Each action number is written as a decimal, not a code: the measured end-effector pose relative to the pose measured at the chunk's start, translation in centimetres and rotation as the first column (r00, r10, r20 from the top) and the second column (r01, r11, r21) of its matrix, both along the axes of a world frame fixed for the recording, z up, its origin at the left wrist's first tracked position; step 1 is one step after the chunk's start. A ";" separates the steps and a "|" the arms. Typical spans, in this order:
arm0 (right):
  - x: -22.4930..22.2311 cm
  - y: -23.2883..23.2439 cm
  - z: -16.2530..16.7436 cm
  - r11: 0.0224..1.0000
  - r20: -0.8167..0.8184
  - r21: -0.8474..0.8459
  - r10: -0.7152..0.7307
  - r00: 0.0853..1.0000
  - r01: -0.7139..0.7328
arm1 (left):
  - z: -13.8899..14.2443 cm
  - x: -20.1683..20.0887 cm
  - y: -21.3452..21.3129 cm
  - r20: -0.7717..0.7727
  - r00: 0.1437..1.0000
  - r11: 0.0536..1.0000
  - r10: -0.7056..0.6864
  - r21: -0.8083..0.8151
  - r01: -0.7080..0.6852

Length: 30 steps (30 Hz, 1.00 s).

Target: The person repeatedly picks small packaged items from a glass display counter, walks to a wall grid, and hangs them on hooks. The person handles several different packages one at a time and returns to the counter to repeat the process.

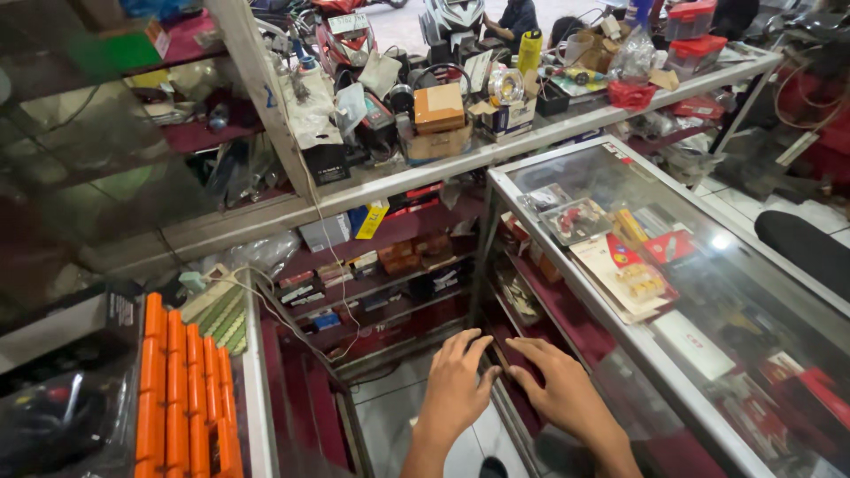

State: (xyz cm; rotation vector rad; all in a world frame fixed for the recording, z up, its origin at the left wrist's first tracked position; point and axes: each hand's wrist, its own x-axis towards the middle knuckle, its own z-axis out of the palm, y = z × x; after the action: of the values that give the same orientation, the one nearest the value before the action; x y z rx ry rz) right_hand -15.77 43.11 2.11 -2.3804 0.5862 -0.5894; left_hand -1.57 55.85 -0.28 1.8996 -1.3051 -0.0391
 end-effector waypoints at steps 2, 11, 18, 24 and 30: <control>1.4 -1.2 -0.7 1.000 0.014 -0.003 0.011 1.000 -0.011 | -0.4 1.4 -1.0 0.005 1.000 1.000 -0.002 -0.004 0.002; 9.4 -8.7 -0.9 0.999 0.086 0.000 0.032 0.996 -0.032 | 1.0 9.2 -8.4 0.060 0.997 0.999 -0.037 0.019 0.036; 15.0 -14.8 -0.3 0.999 0.090 0.022 -0.036 0.995 0.034 | 1.7 14.8 -15.6 0.060 0.994 0.994 -0.097 0.057 0.093; 17.3 -19.8 0.1 0.994 0.099 0.055 -0.104 0.990 0.099 | 2.3 17.5 -22.0 0.090 0.984 0.987 -0.157 0.035 0.154; 18.2 -23.2 -0.1 0.994 0.119 0.049 -0.100 0.988 0.094 | 2.2 19.1 -27.2 0.096 0.974 0.979 -0.205 0.024 0.203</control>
State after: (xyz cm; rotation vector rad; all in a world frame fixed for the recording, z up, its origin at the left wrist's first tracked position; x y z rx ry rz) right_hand 2.42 19.89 2.02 -2.2668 0.6568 -0.7511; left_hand 17.54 28.70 1.97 1.7918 -1.5671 -0.0611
